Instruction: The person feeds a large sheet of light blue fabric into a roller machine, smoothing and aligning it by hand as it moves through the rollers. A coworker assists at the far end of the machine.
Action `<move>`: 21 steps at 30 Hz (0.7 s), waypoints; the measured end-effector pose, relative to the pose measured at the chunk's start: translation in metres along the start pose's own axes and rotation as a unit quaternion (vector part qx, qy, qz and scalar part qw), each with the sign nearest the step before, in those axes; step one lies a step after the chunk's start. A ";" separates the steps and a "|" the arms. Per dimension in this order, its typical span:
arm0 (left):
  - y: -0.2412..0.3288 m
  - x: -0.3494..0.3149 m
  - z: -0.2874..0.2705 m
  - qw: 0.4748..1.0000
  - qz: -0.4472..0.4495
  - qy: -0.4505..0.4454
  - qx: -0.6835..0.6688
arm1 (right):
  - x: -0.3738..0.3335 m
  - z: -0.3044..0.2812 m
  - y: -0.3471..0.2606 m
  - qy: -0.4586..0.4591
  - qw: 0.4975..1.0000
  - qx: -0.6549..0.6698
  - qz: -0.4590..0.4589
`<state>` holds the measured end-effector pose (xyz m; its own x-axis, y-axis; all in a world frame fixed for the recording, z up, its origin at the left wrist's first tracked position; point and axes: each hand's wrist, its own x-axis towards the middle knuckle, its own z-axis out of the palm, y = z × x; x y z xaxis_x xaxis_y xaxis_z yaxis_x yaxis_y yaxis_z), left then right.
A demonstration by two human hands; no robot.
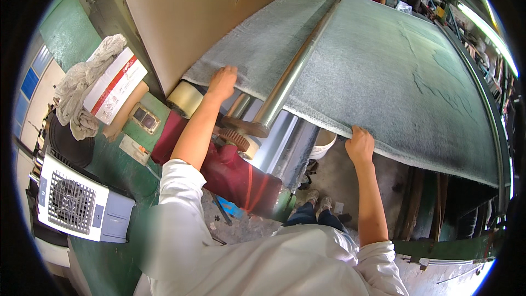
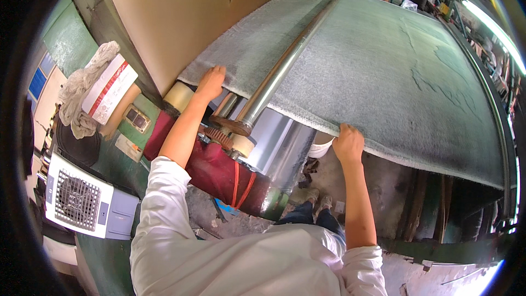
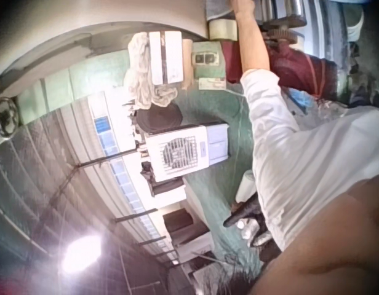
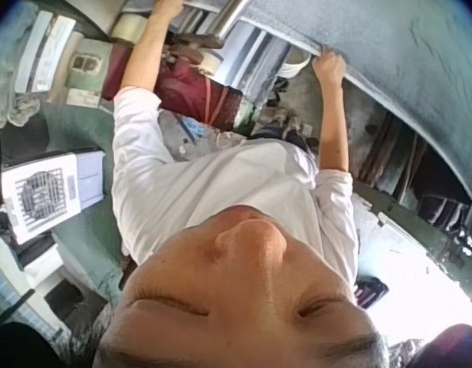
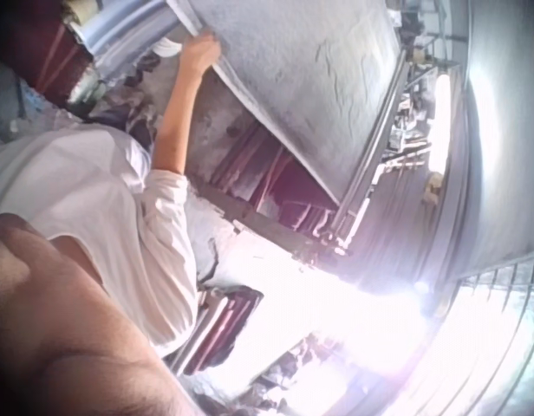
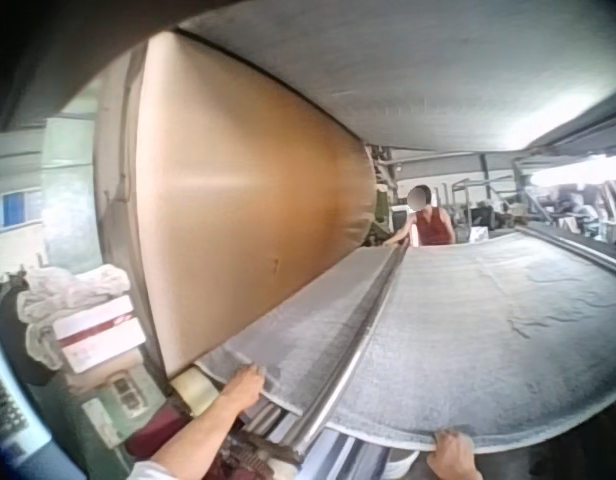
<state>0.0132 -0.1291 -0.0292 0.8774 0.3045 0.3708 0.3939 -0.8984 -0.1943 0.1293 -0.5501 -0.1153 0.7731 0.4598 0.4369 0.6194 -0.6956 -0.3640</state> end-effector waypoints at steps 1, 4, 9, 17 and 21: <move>0.001 0.003 -0.002 1.000 0.017 0.007 -0.022 | 0.001 0.001 -0.003 0.000 1.000 -0.001 -0.004; -0.007 0.003 0.000 0.991 -0.033 -0.130 -0.012 | 0.006 0.010 -0.009 0.006 1.000 -0.005 -0.027; -0.011 0.001 0.005 0.992 -0.033 -0.116 0.038 | 0.013 0.019 -0.021 0.008 0.999 -0.001 -0.043; -0.015 -0.001 0.009 0.993 -0.073 -0.063 0.070 | 0.025 0.030 -0.039 0.004 0.998 0.007 -0.064; -0.004 0.003 0.006 0.998 0.051 0.026 0.006 | 0.036 0.022 -0.043 -0.017 0.992 0.014 -0.126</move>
<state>0.0158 -0.1231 -0.0330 0.8978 0.1954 0.3946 0.3076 -0.9196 -0.2445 0.1334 -0.4915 -0.1025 0.5979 0.6357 0.4883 0.7962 -0.5413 -0.2702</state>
